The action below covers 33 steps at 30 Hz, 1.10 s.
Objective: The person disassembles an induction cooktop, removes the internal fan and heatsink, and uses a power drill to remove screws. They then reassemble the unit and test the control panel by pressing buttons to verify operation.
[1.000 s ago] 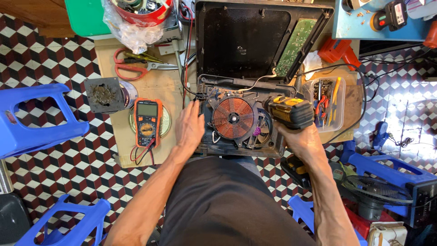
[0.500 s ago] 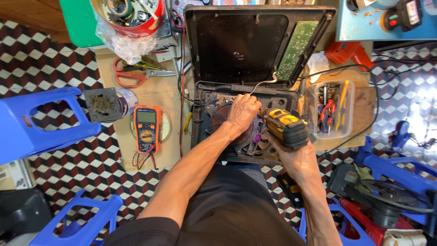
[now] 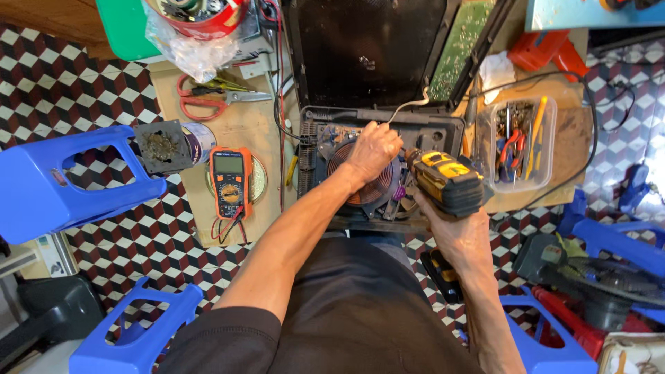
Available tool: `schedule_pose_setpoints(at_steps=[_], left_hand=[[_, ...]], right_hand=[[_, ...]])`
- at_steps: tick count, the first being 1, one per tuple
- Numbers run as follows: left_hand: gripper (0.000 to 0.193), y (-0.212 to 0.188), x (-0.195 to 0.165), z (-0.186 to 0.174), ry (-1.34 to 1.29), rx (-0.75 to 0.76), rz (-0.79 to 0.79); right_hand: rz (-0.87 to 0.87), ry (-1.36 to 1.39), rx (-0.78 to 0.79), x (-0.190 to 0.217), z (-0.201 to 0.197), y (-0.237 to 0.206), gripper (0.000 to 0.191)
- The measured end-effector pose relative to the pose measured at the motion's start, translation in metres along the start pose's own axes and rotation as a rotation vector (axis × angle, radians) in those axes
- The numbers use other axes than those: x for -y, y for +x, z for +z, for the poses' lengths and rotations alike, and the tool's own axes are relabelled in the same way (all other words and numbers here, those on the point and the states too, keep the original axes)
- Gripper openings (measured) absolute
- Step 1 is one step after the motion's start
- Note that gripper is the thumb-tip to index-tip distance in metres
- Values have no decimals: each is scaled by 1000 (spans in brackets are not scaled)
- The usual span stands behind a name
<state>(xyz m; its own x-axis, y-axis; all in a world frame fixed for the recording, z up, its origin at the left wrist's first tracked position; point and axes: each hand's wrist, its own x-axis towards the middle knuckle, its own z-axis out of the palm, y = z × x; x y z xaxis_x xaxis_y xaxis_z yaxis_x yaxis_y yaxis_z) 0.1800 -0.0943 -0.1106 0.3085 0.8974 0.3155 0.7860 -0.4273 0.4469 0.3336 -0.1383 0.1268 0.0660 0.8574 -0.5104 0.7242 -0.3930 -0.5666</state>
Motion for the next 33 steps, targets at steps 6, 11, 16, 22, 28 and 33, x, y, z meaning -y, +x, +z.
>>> schedule_pose_setpoints(at_steps=[6,11,16,22,28,33], left_hand=[[14,9,-8,-15,-24,-54,67],[17,2,-40,-49,-492,-36,-411],[14,-82,-65,-90,-617,146,-562],[16,-139,-74,-82,-559,217,-513],[20,-140,-76,-59,-502,292,-428],[22,-138,-79,-54,-479,302,-426]], right_hand=[[-261,14,-116,-46,-9,-62,43],[201,-7,88,-86,3,-103,41],[407,15,230,-101,23,-118,30],[249,99,159,-104,28,-124,32],[107,38,123,-106,27,-123,37],[136,18,151,-107,28,-123,39]])
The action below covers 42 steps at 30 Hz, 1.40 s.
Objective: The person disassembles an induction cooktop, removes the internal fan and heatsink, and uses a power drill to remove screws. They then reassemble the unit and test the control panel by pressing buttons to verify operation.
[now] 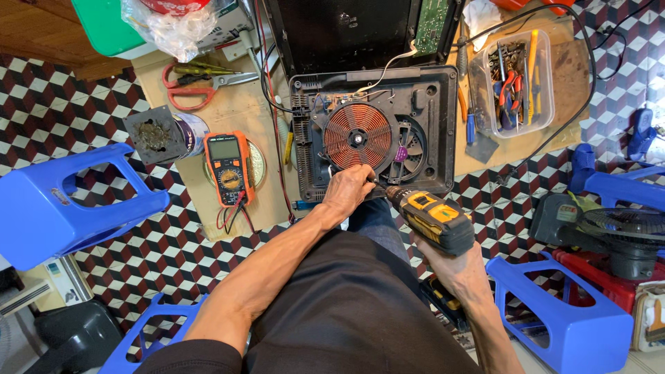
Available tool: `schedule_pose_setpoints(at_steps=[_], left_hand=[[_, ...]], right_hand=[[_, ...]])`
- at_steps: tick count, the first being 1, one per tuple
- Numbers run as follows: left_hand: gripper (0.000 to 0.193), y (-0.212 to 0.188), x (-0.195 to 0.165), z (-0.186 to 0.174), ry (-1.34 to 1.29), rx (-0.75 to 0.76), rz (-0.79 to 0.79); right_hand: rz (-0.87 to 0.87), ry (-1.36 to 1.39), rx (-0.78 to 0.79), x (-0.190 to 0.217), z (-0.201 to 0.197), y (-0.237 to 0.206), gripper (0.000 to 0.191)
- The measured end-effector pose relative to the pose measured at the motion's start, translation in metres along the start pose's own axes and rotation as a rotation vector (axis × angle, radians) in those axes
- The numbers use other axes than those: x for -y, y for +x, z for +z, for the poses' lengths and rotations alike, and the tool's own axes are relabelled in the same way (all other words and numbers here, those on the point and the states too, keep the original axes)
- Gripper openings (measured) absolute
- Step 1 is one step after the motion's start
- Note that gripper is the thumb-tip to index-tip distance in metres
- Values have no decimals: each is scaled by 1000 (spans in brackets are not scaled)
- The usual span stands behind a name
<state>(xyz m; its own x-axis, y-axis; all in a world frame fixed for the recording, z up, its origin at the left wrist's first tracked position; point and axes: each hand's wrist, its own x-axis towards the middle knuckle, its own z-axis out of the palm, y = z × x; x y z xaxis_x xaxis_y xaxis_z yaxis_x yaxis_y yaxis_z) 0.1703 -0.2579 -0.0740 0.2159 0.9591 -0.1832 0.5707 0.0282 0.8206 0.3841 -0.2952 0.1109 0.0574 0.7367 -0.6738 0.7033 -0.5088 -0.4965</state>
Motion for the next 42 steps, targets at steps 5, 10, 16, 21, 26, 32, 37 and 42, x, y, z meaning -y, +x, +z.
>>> schedule_pose_setpoints(at_steps=[5,10,16,21,26,32,37,42], left_hand=[[22,1,-3,1,-21,8,-9],[18,0,-7,1,-22,-5,-33],[18,-3,-6,0,55,-53,127],[18,-3,-6,-1,86,-76,222],[15,0,-4,-3,96,-74,262],[15,2,1,-3,135,-20,328],[17,8,5,0,197,-12,383],[20,10,14,-3,254,15,407]], right_hand=[[39,-42,19,-2,2,2,45],[-35,-183,35,9,0,-1,47],[-222,-301,8,38,-2,4,59],[-199,-287,-4,51,4,3,60],[-214,-176,-34,56,9,-6,60],[-76,-210,-74,58,20,-15,66],[-73,-247,-77,59,21,-13,72],[-114,-239,-93,62,27,-15,65]])
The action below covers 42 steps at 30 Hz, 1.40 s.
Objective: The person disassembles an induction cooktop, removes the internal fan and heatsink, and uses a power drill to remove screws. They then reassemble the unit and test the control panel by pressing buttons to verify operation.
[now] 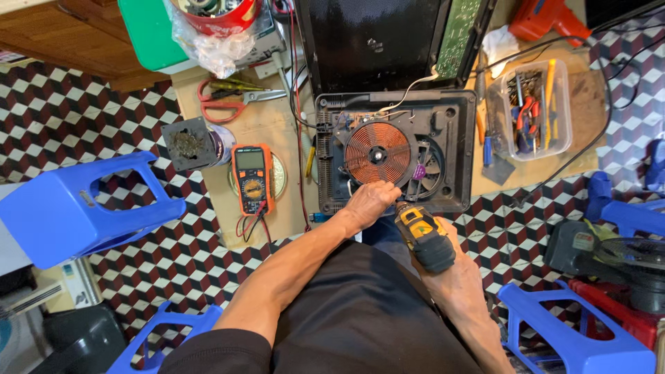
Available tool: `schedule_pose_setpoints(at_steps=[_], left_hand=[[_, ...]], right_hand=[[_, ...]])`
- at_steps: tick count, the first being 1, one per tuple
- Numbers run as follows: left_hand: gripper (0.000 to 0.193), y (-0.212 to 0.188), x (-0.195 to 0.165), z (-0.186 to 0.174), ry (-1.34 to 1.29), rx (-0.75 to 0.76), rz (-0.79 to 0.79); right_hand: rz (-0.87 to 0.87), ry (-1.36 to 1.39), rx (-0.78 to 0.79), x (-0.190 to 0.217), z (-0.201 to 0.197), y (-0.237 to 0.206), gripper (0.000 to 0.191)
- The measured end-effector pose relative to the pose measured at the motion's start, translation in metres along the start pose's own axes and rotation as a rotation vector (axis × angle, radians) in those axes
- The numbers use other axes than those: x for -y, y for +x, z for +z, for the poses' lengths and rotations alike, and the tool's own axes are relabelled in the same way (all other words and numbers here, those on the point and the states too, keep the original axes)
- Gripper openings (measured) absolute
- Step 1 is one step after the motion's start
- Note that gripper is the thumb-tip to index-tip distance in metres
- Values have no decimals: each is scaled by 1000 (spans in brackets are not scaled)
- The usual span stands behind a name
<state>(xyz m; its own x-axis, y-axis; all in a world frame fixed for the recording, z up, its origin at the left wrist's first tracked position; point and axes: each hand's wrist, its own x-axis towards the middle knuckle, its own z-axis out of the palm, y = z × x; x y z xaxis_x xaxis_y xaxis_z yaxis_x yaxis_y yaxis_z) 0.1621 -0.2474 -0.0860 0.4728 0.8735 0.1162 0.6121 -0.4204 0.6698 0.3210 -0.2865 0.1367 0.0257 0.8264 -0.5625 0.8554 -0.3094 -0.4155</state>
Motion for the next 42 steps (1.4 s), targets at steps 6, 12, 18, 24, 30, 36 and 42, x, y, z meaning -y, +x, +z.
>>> schedule_pose_setpoints(at_steps=[6,12,18,24,30,36,42], left_hand=[[16,5,3,4,20,16,17],[17,8,6,10,46,42,33],[14,10,11,10,43,28,57],[12,10,3,1,-85,-30,-42],[21,-34,31,-10,-865,-224,-780],[24,-54,88,-36,-1242,-607,-1016],[24,-9,99,-58,-422,-729,-810]], right_hand=[[41,-6,-3,-1,-2,1,65],[7,-35,-41,3,-6,3,65],[117,-15,10,13,-11,3,69],[-81,-16,-12,-4,-36,-14,48],[16,196,4,6,-49,3,37],[-95,358,99,58,-18,56,26],[-98,330,99,95,6,97,31]])
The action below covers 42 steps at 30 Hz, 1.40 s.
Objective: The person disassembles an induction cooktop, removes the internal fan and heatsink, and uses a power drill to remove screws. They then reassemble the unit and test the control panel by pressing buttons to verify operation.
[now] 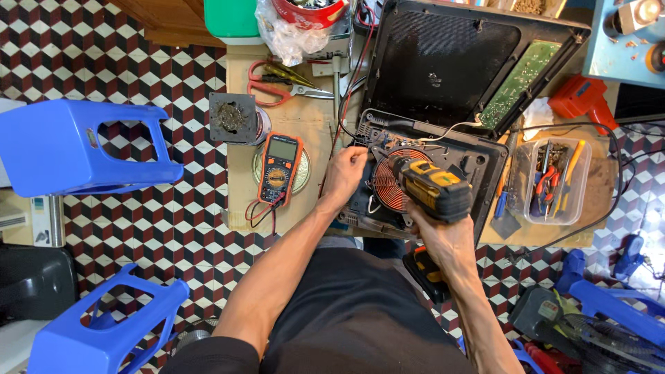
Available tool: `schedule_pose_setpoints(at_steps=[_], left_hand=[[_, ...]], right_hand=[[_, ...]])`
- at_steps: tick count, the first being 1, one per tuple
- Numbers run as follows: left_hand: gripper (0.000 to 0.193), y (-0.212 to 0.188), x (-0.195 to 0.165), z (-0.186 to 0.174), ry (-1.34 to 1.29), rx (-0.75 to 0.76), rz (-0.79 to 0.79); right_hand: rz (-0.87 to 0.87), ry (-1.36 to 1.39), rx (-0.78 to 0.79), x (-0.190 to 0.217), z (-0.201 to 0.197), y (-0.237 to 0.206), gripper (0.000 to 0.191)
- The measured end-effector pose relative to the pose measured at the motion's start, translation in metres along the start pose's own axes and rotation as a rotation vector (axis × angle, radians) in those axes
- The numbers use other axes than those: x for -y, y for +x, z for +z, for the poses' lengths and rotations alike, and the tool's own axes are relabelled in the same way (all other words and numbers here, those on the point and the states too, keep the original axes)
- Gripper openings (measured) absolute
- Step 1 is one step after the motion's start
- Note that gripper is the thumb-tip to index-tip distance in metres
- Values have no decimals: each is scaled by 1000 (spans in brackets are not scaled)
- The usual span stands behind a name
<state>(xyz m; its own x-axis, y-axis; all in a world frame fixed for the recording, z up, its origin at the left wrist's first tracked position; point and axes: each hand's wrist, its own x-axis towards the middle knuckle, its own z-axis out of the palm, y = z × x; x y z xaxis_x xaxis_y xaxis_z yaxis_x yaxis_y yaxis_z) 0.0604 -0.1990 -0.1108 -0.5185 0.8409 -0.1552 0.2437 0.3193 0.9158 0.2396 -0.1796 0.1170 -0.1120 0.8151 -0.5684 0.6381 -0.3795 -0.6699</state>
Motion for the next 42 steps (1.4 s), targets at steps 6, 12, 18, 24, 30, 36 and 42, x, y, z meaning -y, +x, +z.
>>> schedule_pose_setpoints(at_steps=[6,12,18,24,30,36,42], left_hand=[[30,16,-18,7,95,79,24],[27,18,-25,5,124,134,-76],[27,20,-32,4,151,188,-144],[26,20,-37,0,129,185,-137],[27,18,-35,-1,96,140,-86],[23,13,-31,5,81,71,24],[17,12,-29,3,141,54,103]], right_hand=[[11,-48,33,2,4,19,27],[-46,-34,41,-2,7,27,26],[28,-113,70,1,2,30,29],[22,-97,86,1,2,30,31],[1,-195,86,8,3,27,41],[-116,-509,162,45,4,35,50],[-243,-434,87,78,13,35,54]])
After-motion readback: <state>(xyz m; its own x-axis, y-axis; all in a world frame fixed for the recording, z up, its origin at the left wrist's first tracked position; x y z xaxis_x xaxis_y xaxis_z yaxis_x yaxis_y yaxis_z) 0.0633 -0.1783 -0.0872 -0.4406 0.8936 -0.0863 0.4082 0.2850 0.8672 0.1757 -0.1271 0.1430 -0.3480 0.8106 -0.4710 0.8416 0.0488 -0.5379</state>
